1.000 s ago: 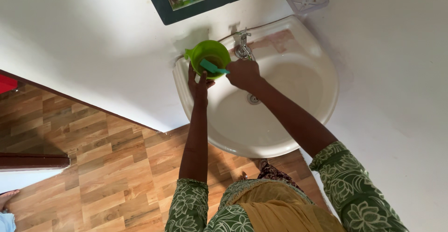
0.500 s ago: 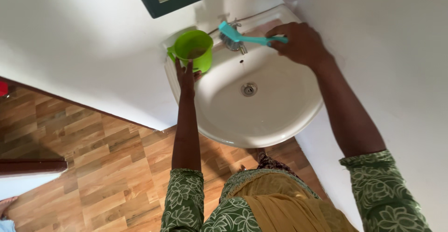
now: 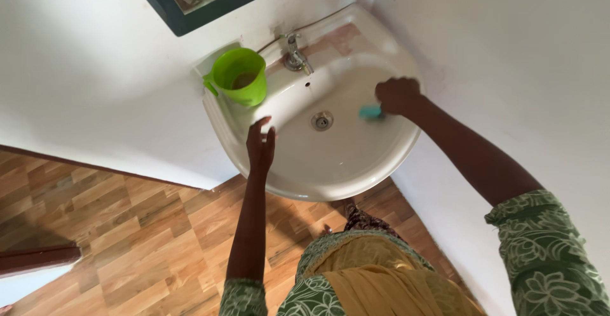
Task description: The person scrubs the interior of a white bathroom sink using a teal brush. They repeatedly pour water from a green plastic cup onto the brush and sink surface to aid in cleaning. The person focuses on scrubbing the basin and the area around the drain.
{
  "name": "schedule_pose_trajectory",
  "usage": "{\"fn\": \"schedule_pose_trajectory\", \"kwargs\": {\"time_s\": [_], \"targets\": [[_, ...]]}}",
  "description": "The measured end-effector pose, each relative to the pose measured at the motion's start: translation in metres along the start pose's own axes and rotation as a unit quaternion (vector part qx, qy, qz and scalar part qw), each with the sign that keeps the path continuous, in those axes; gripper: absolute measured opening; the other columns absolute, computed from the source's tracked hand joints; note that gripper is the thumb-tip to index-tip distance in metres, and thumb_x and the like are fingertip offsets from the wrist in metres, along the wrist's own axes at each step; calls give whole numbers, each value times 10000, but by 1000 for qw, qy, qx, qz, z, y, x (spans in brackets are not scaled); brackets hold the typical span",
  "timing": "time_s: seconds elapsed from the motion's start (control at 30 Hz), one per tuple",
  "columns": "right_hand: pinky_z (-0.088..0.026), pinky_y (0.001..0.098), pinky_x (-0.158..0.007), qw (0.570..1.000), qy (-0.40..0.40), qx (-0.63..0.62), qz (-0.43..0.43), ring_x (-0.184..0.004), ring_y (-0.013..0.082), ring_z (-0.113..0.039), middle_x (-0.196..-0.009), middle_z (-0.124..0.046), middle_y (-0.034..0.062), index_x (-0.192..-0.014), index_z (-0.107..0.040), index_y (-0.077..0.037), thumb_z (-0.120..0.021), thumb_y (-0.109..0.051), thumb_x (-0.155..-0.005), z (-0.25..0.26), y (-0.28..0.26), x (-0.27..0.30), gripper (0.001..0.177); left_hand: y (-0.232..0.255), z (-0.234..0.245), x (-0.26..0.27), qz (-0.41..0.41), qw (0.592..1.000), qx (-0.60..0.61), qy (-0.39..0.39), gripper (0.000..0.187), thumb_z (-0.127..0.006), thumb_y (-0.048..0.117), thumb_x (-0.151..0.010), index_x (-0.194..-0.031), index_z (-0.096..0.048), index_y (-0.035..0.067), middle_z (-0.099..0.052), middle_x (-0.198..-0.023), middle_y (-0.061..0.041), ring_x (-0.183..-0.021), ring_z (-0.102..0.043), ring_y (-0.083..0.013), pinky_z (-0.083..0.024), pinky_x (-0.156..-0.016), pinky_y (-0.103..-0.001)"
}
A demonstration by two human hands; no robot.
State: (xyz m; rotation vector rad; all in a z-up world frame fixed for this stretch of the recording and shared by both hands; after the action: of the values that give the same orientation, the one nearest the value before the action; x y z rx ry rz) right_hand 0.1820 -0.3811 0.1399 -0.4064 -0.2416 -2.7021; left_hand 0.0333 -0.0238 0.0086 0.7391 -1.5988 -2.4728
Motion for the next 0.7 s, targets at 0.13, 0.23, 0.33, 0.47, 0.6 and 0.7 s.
{"fn": "schedule_pose_trajectory", "kwargs": {"time_s": [0.13,0.23,0.33,0.47,0.6,0.7], "targets": [[-592,402,-793,977,-167,-131,13,-890,222,-816,-916,-833,51,-955,-785,-176,-751,-244,-834,-11,8,-8,143,23,9,28,12,999,-18,-26,307,-615,116,-1020,-1322,-626,60,-639,-1296,-136,-822,-724,-209,-598,-692,-328],[-605,427,-753,994,-92,-49,-16,-892,268,-788,-929,-797,85,-972,-790,-122,-753,-198,-842,-26,18,-28,155,31,10,40,25,998,-33,-38,323,-607,93,-994,-1315,-619,65,-639,-1279,-127,-804,-719,-197,-596,-665,-322],[-609,455,-722,999,46,12,-16,-896,303,-769,-944,-772,95,-1012,-781,-136,-744,-182,-857,-51,15,-43,166,36,8,52,27,996,-64,-49,336,-608,84,-976,-1311,-628,82,-658,-1250,-115,-795,-707,-194,-589,-651,-330],[-596,464,-734,999,-8,0,47,-918,306,-749,-975,-754,101,-1069,-750,-150,-787,-209,-811,-76,-6,-46,267,37,5,54,3,993,-108,-41,360,-659,130,-972,-1327,-624,83,-672,-1186,-114,-786,-697,-187,-583,-721,-347],[-611,392,-753,967,-197,-152,48,-888,245,-822,-916,-820,61,-1056,-739,-203,-785,-220,-812,-72,-3,-43,249,36,4,55,17,987,-147,-58,369,-680,171,-955,-1312,-626,96,-688,-1122,-96,-747,-705,-178,-573,-731,-366],[-610,402,-737,986,-136,-86,36,-910,250,-805,-933,-799,59,-1032,-778,-198,-772,-175,-807,-66,9,-53,226,36,3,56,28,985,-158,-59,355,-683,184,-950,-1293,-634,106,-705,-1072,-79,-727,-709,-174,-574,-722,-367]]}}
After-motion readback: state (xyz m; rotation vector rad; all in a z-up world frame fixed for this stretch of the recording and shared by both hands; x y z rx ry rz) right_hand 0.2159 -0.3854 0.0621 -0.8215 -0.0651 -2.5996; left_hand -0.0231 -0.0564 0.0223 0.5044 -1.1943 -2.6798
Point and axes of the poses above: each hand's wrist, its own x-axis away from the middle knuckle, its own z-axis out of the back of the hand, y = z × x, the point moved 3 cm from there along -x, towards the middle knuckle
